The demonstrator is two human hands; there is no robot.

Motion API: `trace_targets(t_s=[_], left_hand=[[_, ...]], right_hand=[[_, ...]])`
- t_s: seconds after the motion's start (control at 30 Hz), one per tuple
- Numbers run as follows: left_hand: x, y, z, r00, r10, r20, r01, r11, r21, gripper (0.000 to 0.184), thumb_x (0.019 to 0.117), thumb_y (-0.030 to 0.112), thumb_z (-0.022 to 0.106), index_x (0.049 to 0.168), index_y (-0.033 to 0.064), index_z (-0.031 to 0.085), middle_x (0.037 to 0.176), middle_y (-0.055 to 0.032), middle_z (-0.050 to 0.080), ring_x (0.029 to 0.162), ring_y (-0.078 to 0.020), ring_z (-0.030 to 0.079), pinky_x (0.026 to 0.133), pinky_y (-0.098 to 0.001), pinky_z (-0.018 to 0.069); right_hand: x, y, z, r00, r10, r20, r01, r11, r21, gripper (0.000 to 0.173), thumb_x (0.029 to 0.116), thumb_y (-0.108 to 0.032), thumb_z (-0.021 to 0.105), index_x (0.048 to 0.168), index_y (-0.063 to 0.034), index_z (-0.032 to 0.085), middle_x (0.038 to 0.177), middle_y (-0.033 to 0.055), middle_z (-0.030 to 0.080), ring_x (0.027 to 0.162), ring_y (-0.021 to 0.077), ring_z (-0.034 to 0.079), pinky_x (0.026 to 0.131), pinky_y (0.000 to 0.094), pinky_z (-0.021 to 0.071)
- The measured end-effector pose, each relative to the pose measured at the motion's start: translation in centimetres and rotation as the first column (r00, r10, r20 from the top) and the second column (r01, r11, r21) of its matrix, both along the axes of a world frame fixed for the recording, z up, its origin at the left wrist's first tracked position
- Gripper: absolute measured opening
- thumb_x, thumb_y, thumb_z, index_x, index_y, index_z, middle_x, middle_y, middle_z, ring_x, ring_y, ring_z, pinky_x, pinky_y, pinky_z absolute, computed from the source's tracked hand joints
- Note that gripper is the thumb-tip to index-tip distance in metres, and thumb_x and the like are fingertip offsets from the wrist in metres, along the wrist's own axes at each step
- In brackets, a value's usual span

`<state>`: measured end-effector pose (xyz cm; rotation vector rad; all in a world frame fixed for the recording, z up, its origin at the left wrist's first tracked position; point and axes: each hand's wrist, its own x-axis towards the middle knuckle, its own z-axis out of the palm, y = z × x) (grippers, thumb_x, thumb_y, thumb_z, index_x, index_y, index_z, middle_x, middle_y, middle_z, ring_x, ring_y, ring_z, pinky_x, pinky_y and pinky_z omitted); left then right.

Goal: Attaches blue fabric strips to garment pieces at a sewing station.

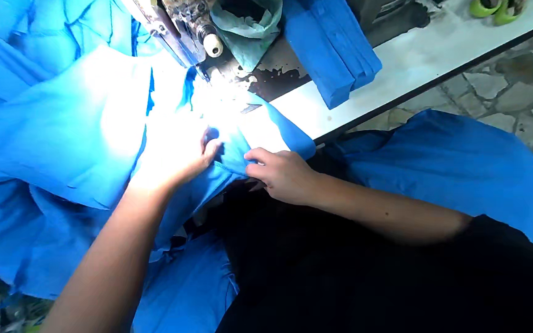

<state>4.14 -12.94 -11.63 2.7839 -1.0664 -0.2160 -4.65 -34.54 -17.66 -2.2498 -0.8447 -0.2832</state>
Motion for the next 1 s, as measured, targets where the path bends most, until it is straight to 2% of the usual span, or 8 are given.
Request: trace_targets(t_s=[0.1,0.2,0.33,0.43,0.5,0.6,0.8,1.0], left_hand=[[0.7,1.3,-0.7,0.989,-0.043,0.141,0.027,0.993,0.114,0.040,0.0996,0.030,0.045,0.092,-0.0045,0.066,0.106,-0.0286,0.066,0.115,-0.0528,0.060,0.093,-0.0714,0.0417],[2.0,2.1,-0.3,0.997,0.017,0.076,-0.024,0.995,0.095,0.050,0.1040,0.038,0.044,0.105,-0.0074,0.065,0.098,-0.0292,0.065,0.101,-0.0514,0.063,0.087,-0.0706,0.0430],[3.4,0.0,0.6,0.992,0.071,0.100,-0.087,0.982,0.169,0.038,0.1037,0.027,0.055,0.113,-0.0081,0.066,0.118,-0.0355,0.062,0.118,-0.0561,0.056,0.099,-0.0737,0.0360],[3.9,0.0,-1.0,0.982,-0.002,0.189,-0.008,0.999,0.052,0.046,0.1035,0.035,0.044,0.107,-0.0054,0.066,0.112,-0.0304,0.064,0.111,-0.0528,0.060,0.094,-0.0705,0.0410],[4.5,0.9,-1.8,0.982,0.091,0.165,-0.099,0.994,0.041,0.062,0.1036,0.048,0.037,0.123,-0.0042,0.064,0.127,-0.0322,0.061,0.121,-0.0539,0.058,0.097,-0.0714,0.0420],[3.5,-0.2,-1.0,0.973,0.204,0.107,-0.206,0.979,0.005,0.054,0.1025,0.041,0.047,0.126,-0.0052,0.064,0.134,-0.0343,0.057,0.128,-0.0556,0.052,0.102,-0.0726,0.0361],[-1.9,-1.9,-5.0,0.981,0.181,0.073,-0.166,0.970,-0.178,0.063,0.1059,0.045,0.034,0.153,0.0051,0.048,0.162,-0.0191,0.039,0.151,-0.0394,0.034,0.121,-0.0626,0.0201],[-2.1,-2.0,-5.7,0.975,0.194,0.111,-0.166,0.961,-0.219,0.060,0.1050,0.042,0.036,0.149,0.0043,0.053,0.160,-0.0213,0.042,0.150,-0.0422,0.035,0.120,-0.0633,0.0203]], right_hand=[[0.0,0.7,0.3,0.999,0.001,-0.035,-0.002,1.000,-0.021,0.006,0.0848,0.000,0.068,0.084,-0.0051,0.071,0.107,0.0202,0.069,0.063,0.0274,0.067,0.049,0.0403,0.0521],[0.1,1.5,0.3,0.999,0.022,-0.030,-0.023,0.999,-0.041,0.006,0.0881,-0.001,0.066,0.086,-0.0043,0.070,0.103,0.0209,0.070,0.061,0.0295,0.067,0.048,0.0418,0.0513],[0.0,1.8,0.7,0.999,0.034,-0.017,-0.035,0.996,-0.087,0.004,0.0889,-0.004,0.068,0.086,-0.0055,0.071,0.099,0.0190,0.069,0.059,0.0273,0.065,0.047,0.0391,0.0498],[-0.2,1.3,0.7,0.999,0.029,-0.021,-0.031,0.994,-0.105,0.003,0.0885,-0.005,0.069,0.086,-0.0065,0.071,0.100,0.0181,0.069,0.058,0.0266,0.064,0.046,0.0388,0.0493],[-0.3,1.1,0.5,1.000,0.025,-0.010,-0.026,0.995,-0.100,0.004,0.0875,-0.004,0.069,0.085,-0.0070,0.071,0.101,0.0182,0.070,0.058,0.0261,0.064,0.045,0.0382,0.0491],[-0.4,1.1,0.6,0.999,0.034,-0.010,-0.035,0.994,-0.107,0.004,0.0882,-0.004,0.069,0.085,-0.0072,0.070,0.102,0.0188,0.070,0.057,0.0263,0.064,0.045,0.0380,0.0489],[-0.5,-0.3,1.0,0.995,0.040,-0.088,-0.045,0.997,-0.060,0.003,0.0869,-0.004,0.071,0.089,-0.0048,0.072,0.111,0.0178,0.072,0.063,0.0273,0.069,0.051,0.0422,0.0541],[1.5,-6.0,2.4,0.877,-0.454,-0.160,0.416,0.882,-0.220,0.026,0.0956,-0.010,0.067,0.117,0.0045,0.068,0.131,0.0256,0.063,0.084,0.0393,0.072,0.067,0.0542,0.0585]])
